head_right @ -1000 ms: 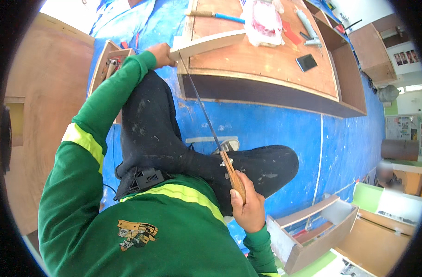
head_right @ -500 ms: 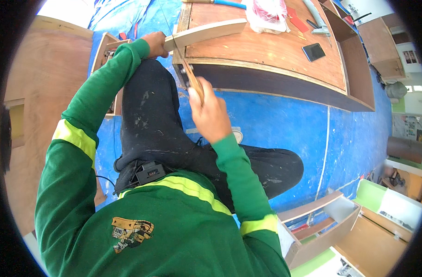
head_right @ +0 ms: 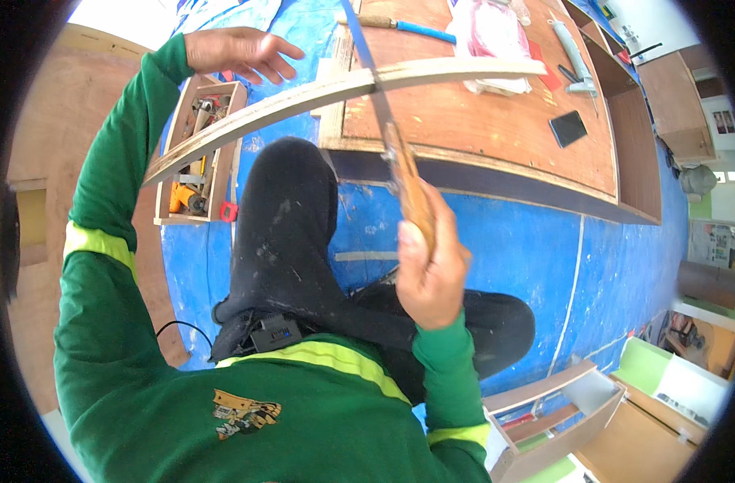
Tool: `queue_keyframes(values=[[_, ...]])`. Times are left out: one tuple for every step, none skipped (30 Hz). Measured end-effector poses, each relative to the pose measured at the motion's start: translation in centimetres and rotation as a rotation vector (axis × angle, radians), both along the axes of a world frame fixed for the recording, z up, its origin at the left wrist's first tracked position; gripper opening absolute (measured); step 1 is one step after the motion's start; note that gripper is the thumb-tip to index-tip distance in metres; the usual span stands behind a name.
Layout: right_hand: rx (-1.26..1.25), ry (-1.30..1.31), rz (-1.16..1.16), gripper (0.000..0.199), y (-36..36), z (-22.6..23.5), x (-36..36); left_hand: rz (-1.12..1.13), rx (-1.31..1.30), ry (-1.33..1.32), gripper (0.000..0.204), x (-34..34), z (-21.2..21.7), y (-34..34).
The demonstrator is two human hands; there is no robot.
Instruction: The person sits on the floor and uses a hand saw to cut a small wooden strip. They then place the cut piece onto a wooden cabinet frame and adjust its position.
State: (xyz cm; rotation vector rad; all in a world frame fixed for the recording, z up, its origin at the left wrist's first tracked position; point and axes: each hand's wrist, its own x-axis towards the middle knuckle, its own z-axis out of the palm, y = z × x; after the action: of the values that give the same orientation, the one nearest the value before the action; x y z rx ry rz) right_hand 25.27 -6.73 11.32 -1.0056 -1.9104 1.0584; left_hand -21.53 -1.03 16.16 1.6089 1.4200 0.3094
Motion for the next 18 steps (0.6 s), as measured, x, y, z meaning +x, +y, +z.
queue_keyframes(values=[[-0.032,0.012,-0.007,0.047,0.1,0.7,0.5,0.113,-0.050,-0.003,0.096,-3.5,-1.2,0.9],[-0.064,0.023,-0.027,0.048,0.1,1.4,1.0,0.196,-0.096,0.008,0.095,-6.9,-2.5,1.5],[-0.114,0.041,-0.050,0.049,0.1,2.1,1.5,0.300,-0.190,0.091,0.094,-9.5,-3.7,1.9],[-0.167,0.062,-0.063,0.051,0.3,2.4,2.0,0.332,-0.270,0.244,0.095,-14.6,-5.8,1.2],[-0.164,0.061,-0.073,0.053,0.5,2.5,2.5,0.357,-0.378,0.351,0.098,-20.6,-8.4,-0.2],[-0.160,0.052,-0.113,0.055,0.5,2.6,2.8,0.465,-0.470,0.460,0.100,-23.0,-9.9,-1.7],[-0.161,0.062,-0.134,0.059,0.7,2.5,2.5,0.506,-0.561,0.410,0.096,-25.5,-10.7,-3.7],[-0.161,0.068,-0.152,0.063,1.0,2.6,2.1,0.579,-0.592,0.338,0.091,-26.0,-12.8,-6.5],[-0.162,0.093,-0.165,0.063,1.3,2.5,1.4,0.653,-0.618,0.267,0.086,-26.4,-14.7,-9.4],[-0.159,0.117,-0.178,0.064,1.9,2.4,0.7,0.652,-0.549,0.199,0.085,-25.7,-17.1,-11.9],[-0.155,0.139,-0.194,0.065,2.2,2.2,0.0,0.557,-0.336,0.160,0.084,-22.9,-20.4,-13.3],[-0.156,0.150,-0.213,0.066,2.6,2.2,-0.6,0.410,0.002,0.185,0.084,-19.7,-24.2,-14.2],[-0.157,0.154,-0.221,0.067,3.0,2.3,-1.4,0.380,0.213,0.224,0.083,-16.3,-28.4,-14.1],[-0.161,0.158,-0.220,0.068,3.5,2.4,-1.9,0.450,0.263,0.279,0.088,-14.8,-34.8,-13.2],[-0.155,0.143,-0.234,0.071,4.0,2.5,-2.4,0.507,0.309,0.331,0.094,-13.4,-41.0,-11.8],[-0.124,0.113,-0.266,0.073,3.8,2.1,-3.0,0.758,-0.095,0.104,0.100,-7.8,-39.8,-7.1],[-0.110,0.099,-0.265,0.075,4.3,2.5,-3.4,0.788,0.188,0.162,0.100,-5.8,-44.3,-4.6],[-0.092,0.088,-0.244,0.071,4.6,2.4,-3.8,0.817,0.264,0.285,0.096,-4.0,-47.1,-1.1]])
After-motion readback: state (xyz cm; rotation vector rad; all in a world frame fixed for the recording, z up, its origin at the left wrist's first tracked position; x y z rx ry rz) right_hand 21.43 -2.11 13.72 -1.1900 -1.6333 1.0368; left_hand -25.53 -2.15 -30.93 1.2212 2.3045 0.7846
